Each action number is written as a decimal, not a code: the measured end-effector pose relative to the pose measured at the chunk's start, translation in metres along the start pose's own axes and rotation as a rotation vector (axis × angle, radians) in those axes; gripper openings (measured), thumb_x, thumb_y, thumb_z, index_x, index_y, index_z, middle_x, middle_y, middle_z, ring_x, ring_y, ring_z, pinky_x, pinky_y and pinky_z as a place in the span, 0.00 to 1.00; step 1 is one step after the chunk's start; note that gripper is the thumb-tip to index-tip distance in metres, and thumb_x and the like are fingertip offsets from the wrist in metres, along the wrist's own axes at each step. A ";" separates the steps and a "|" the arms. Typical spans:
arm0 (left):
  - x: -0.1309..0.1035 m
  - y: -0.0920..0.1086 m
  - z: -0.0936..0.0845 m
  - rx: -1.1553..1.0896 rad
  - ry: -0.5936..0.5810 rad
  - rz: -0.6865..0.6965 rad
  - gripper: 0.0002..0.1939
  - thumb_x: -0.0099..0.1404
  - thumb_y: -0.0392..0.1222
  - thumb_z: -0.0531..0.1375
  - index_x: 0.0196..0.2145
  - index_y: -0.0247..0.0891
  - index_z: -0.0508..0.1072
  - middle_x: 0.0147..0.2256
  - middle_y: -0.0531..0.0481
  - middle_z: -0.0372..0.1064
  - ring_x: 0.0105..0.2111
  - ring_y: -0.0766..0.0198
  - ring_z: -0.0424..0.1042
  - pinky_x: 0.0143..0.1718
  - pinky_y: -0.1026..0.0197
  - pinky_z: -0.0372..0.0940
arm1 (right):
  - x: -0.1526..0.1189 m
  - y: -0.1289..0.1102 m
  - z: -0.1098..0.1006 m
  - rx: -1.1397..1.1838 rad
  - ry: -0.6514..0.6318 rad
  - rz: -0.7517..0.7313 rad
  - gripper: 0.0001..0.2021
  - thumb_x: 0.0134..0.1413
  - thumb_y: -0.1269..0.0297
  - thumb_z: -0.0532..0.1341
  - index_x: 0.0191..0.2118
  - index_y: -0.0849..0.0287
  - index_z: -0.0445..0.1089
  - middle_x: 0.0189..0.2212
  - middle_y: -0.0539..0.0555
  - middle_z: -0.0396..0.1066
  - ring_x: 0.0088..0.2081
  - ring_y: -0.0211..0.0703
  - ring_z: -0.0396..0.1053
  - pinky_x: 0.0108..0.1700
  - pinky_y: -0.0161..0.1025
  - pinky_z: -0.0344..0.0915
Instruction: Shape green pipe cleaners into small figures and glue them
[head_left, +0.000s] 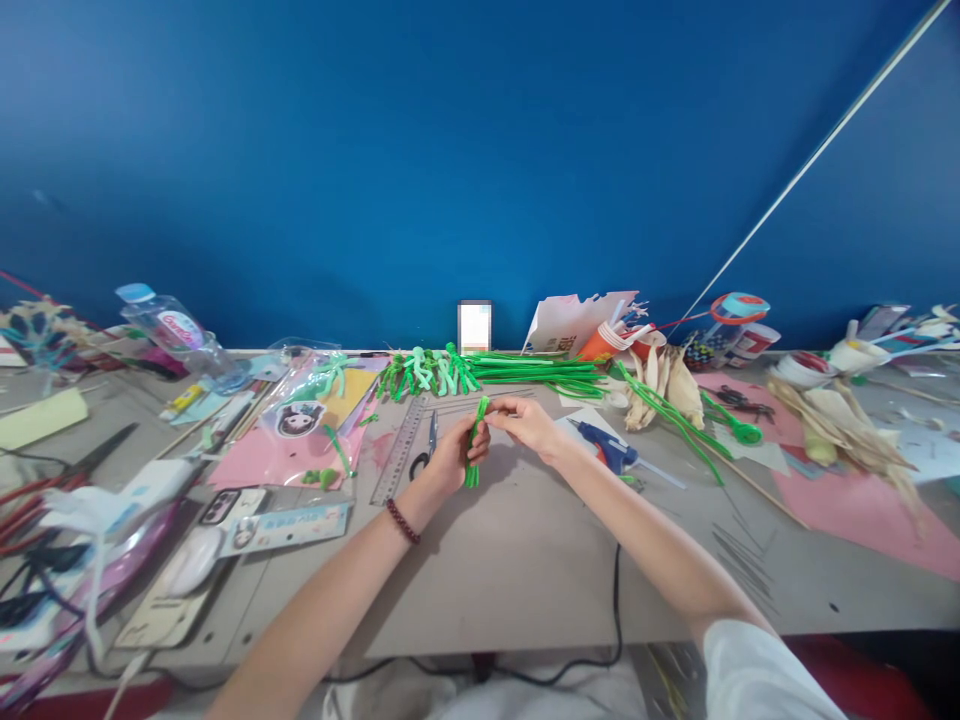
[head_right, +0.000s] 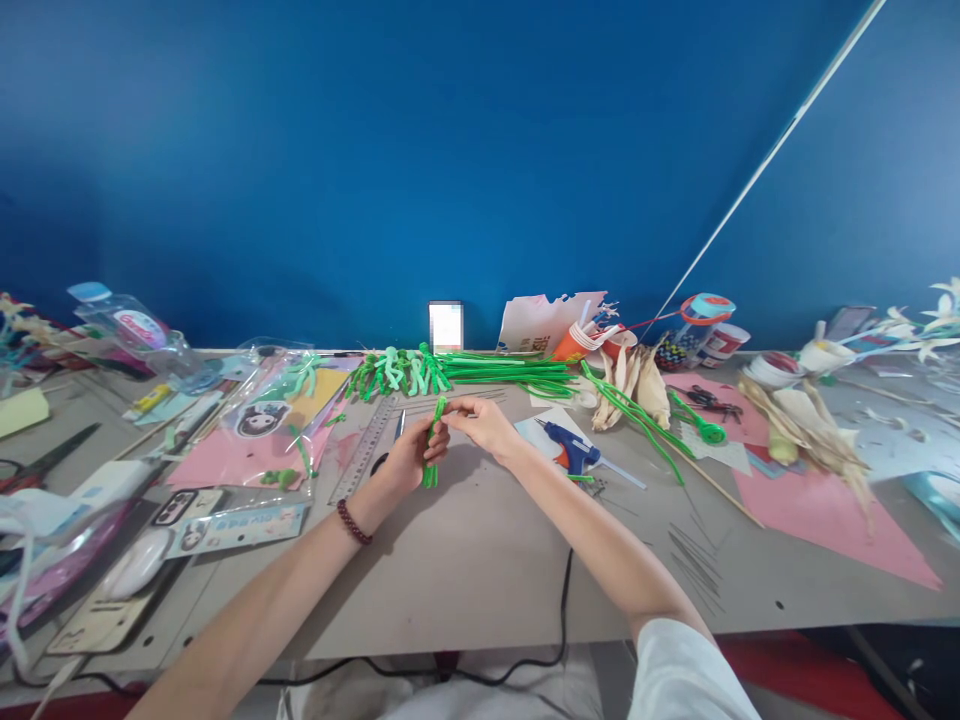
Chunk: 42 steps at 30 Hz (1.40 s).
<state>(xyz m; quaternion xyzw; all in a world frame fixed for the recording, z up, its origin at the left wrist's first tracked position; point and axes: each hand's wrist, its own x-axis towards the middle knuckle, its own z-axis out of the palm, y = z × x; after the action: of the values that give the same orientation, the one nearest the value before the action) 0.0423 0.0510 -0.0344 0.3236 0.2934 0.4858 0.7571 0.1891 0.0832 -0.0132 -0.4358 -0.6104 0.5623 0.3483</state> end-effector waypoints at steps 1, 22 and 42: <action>0.000 0.000 -0.001 -0.022 -0.015 -0.010 0.15 0.55 0.47 0.60 0.20 0.35 0.61 0.17 0.59 0.46 0.14 0.76 0.44 0.15 0.69 0.44 | 0.001 0.001 0.000 0.018 -0.007 -0.003 0.15 0.42 0.56 0.63 0.36 0.60 0.72 0.20 0.46 0.64 0.17 0.28 0.45 0.18 0.31 0.43; 0.000 -0.005 -0.003 0.132 0.050 0.065 0.17 0.54 0.52 0.62 0.23 0.35 0.67 0.16 0.56 0.57 0.15 0.73 0.54 0.16 0.68 0.48 | -0.002 -0.003 -0.002 0.140 -0.060 0.099 0.17 0.38 0.56 0.65 0.36 0.60 0.75 0.18 0.45 0.63 0.17 0.27 0.41 0.19 0.32 0.36; 0.005 -0.011 -0.004 0.177 0.189 0.146 0.20 0.48 0.54 0.67 0.25 0.33 0.69 0.19 0.56 0.60 0.15 0.76 0.57 0.15 0.70 0.49 | -0.001 0.002 0.003 0.019 0.113 -0.083 0.10 0.43 0.59 0.63 0.28 0.61 0.75 0.24 0.49 0.72 0.24 0.34 0.62 0.28 0.33 0.58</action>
<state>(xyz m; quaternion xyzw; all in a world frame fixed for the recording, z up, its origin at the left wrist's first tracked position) 0.0469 0.0531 -0.0459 0.3625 0.3808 0.5399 0.6573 0.1866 0.0809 -0.0155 -0.4376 -0.6020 0.5276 0.4095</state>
